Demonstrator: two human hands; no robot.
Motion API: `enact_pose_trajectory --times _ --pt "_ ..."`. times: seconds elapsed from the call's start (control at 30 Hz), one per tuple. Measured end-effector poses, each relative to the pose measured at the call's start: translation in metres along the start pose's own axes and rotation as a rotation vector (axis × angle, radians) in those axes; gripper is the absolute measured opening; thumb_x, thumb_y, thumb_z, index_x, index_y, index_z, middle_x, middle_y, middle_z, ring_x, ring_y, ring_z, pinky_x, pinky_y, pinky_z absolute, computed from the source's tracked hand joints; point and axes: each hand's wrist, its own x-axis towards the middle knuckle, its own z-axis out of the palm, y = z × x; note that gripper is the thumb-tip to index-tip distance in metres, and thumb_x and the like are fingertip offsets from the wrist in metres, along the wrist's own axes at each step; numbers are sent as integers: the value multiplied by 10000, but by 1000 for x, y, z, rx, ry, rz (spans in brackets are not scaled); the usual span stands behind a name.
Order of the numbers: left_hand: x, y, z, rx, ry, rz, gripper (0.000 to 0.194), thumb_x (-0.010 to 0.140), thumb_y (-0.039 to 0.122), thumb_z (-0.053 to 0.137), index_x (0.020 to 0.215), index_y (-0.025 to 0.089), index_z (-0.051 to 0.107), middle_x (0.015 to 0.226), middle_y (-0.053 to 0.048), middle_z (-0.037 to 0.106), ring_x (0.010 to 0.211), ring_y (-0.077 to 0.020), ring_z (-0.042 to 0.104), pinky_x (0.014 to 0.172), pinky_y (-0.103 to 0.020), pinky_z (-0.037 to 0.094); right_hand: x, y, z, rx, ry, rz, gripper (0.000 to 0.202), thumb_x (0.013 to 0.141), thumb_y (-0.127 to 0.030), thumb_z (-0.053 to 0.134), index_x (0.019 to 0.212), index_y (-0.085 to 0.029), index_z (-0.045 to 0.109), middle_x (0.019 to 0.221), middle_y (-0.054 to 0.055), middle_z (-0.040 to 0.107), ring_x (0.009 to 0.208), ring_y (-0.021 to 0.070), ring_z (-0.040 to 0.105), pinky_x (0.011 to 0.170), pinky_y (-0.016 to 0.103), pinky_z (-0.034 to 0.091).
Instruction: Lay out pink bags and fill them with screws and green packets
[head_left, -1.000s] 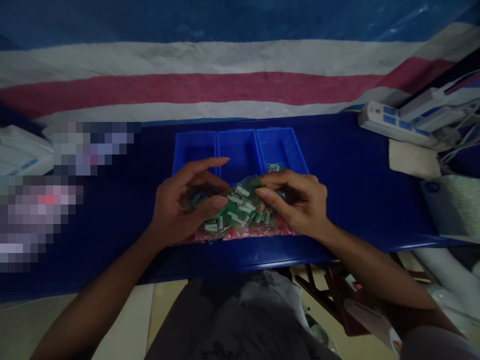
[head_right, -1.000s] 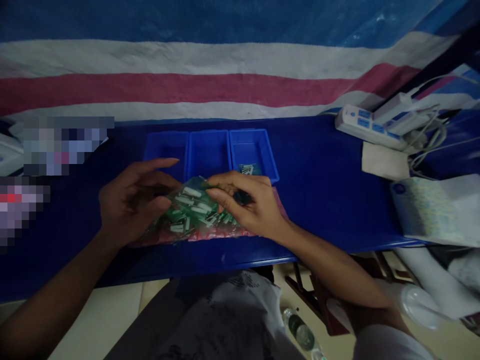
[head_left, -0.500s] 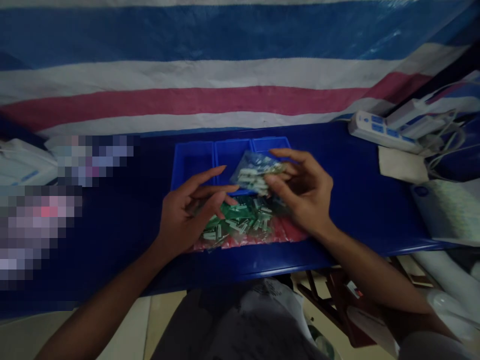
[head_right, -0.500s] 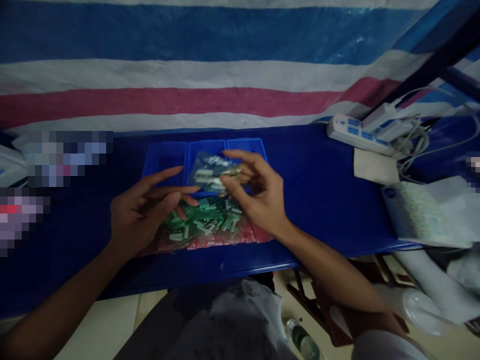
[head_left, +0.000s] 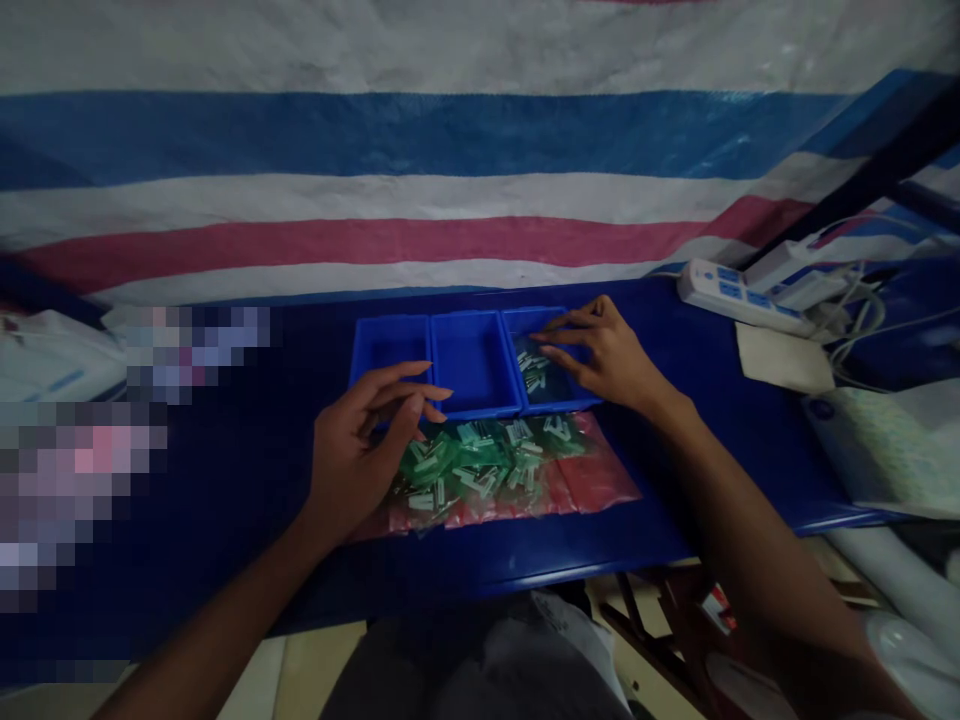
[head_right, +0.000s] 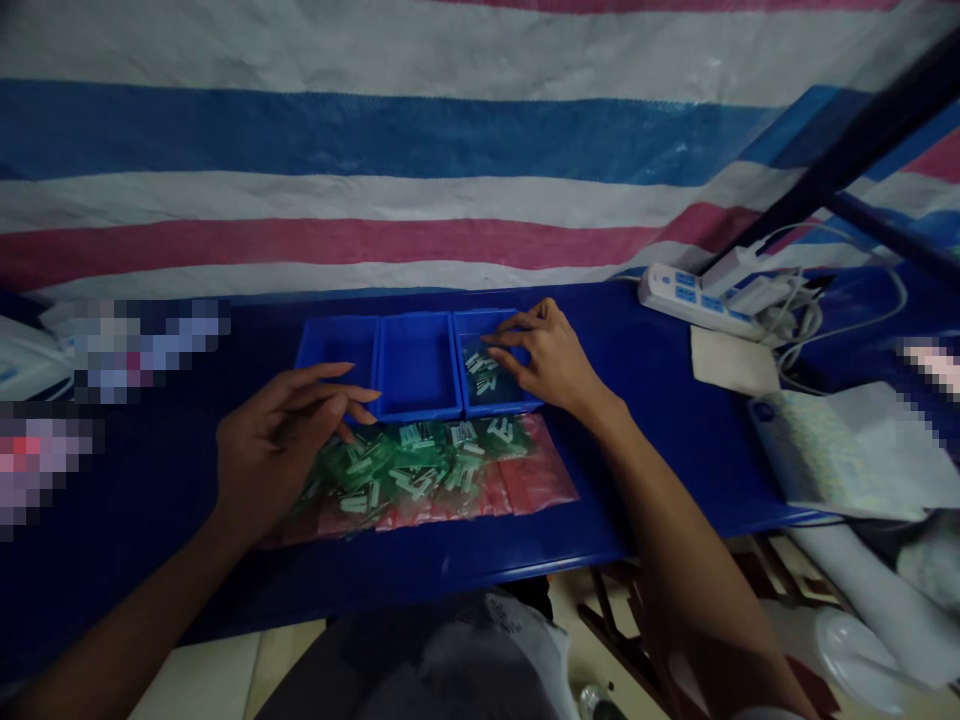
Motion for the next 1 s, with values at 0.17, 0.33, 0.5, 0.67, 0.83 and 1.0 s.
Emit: enact_pose_trajectory --times 0.17,0.33,0.5,0.67,0.83,1.0 --pt "1 -2 0 3 7 2 215 981 335 690 1172 242 721 1012 -50 813 797 -175 772 634 -261 626 -6 2 -3 -52 -22 -29 217 956 -361 679 1087 -297 839 1234 72 766 1042 335 562 914 562 497" --pt "1 -3 -1 12 5 -10 199 976 338 695 1145 238 729 1007 -53 812 791 -177 769 629 -264 625 -2 5 3 -55 -121 -109 236 928 -280 743 1148 -318 819 1163 77 795 1019 329 582 854 544 501" --pt "1 -5 0 13 9 3 196 978 338 697 1134 227 735 997 -53 812 786 -170 766 629 -253 616 -3 6 4 -7 -162 -162 214 910 -291 791 1122 -311 812 1085 71 805 1085 332 609 875 512 475" --pt "0 -5 1 27 22 13 177 987 308 688 1133 221 733 1006 -41 810 798 -163 764 655 -254 611 2 -5 0 -100 -230 1 151 918 -240 755 1054 -246 821 1153 106 781 1155 353 596 935 509 429" --pt "1 -5 0 35 19 27 156 990 289 683 1124 232 737 1004 -31 808 802 -161 767 654 -253 612 14 -18 1 -268 -259 0 339 907 -213 684 1232 -236 778 1118 152 752 1170 346 589 920 464 380" --pt "3 -5 0 27 29 20 155 982 305 693 1111 231 738 991 -32 809 784 -160 765 648 -260 615 16 -19 -3 -303 -234 -35 287 930 -161 586 1081 -224 820 1064 128 775 1055 291 643 901 429 368"
